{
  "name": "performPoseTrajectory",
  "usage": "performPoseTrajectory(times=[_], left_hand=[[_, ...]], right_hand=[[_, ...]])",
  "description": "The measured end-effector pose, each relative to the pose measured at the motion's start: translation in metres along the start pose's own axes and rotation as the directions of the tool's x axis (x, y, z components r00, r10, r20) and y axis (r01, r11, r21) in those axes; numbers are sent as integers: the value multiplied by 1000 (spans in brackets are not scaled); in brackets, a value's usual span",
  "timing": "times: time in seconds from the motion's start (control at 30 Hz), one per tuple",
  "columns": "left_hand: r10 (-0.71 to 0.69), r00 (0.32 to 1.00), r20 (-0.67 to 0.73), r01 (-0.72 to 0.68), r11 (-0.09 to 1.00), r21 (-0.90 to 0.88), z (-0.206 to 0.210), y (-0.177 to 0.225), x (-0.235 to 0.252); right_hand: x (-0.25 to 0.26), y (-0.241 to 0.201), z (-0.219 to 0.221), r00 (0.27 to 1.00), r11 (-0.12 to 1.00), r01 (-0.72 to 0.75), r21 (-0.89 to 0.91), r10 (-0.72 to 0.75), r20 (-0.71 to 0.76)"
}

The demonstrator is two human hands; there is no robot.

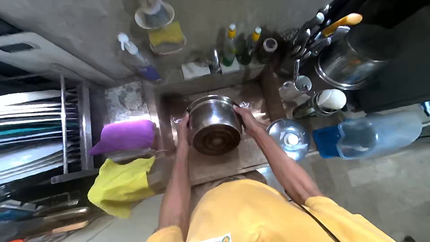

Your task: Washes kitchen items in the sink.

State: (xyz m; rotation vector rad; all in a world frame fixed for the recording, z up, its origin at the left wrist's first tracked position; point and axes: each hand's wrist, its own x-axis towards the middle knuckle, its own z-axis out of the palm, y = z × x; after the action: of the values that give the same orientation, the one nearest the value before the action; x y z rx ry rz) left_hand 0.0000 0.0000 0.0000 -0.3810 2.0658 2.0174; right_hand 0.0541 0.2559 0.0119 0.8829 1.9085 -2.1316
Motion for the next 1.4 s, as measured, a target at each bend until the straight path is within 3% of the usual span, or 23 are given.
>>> performPoseTrajectory(times=[0.1, 0.17, 0.23, 0.27, 0.37, 0.47, 0.6, 0.7, 0.8, 0.87, 0.93, 0.97, 1.03, 1.13, 1.3, 1.4], left_hand=[[12, 1000, -14, -11, 1000, 6, 4, 31, -9], [133, 991, -33, -132, 990, 42, 1, 64, -14], [242, 970, 1, -241, 966, 96, -3, 81, -29], [238, 971, 23, -239, 961, 142, -4, 80, -38], [48, 996, 82, -62, 980, 189, -12, 47, -40], [64, 996, 61, -75, 976, 203, -14, 52, -40], [136, 990, -30, -136, 991, 2, -6, 62, -40], [161, 981, 104, -134, 965, -225, -7, 45, -67], [116, 968, 221, -29, 931, -363, 33, 54, -94], [51, 965, 257, 72, 891, -448, 86, 80, -96], [193, 902, 386, -27, 918, -396, 131, 109, -104], [282, 838, 467, -112, 926, -359, 152, 122, -110], [396, 665, 634, -246, 917, -314, 190, 139, -124], [417, 442, 794, -330, 899, -288, 239, 142, -147], [279, 290, 915, -293, 937, -193, 270, 100, -165], [215, 312, 926, -307, 945, -116, 255, 82, -160]], right_hand=[[-28, -29, -4, 998, 998, 54, -13, -54, -11], [-56, -60, -3, 986, 985, 167, -45, -167, -12], [-65, -62, -8, 963, 962, 268, -46, -269, -11], [-58, -52, -10, 964, 964, 266, -20, -266, -4], [-38, -12, -11, 999, 999, 3, 49, -5, 38], [-43, -13, -13, 994, 999, 21, 34, -24, 105], [-48, -22, -31, 982, 987, 156, 46, -160, 103], [-53, -29, -42, 967, 973, 229, 43, -232, 102], [-66, -47, -64, 930, 934, 357, 14, -354, -98], [-74, -74, -101, 847, 881, 472, -41, -465, -258], [-91, -98, -153, 779, 835, 550, 34, -497, -382], [-107, -105, -178, 745, 803, 587, 101, -487, -455], [-132, -103, -235, 694, 747, 619, 240, -379, -612], [-132, -108, -324, 669, 703, 619, 350, -239, -703], [-71, -131, -414, 662, 537, 612, 581, 54, -747], [-42, -131, -425, 589, 510, 626, 590, 187, -786]])
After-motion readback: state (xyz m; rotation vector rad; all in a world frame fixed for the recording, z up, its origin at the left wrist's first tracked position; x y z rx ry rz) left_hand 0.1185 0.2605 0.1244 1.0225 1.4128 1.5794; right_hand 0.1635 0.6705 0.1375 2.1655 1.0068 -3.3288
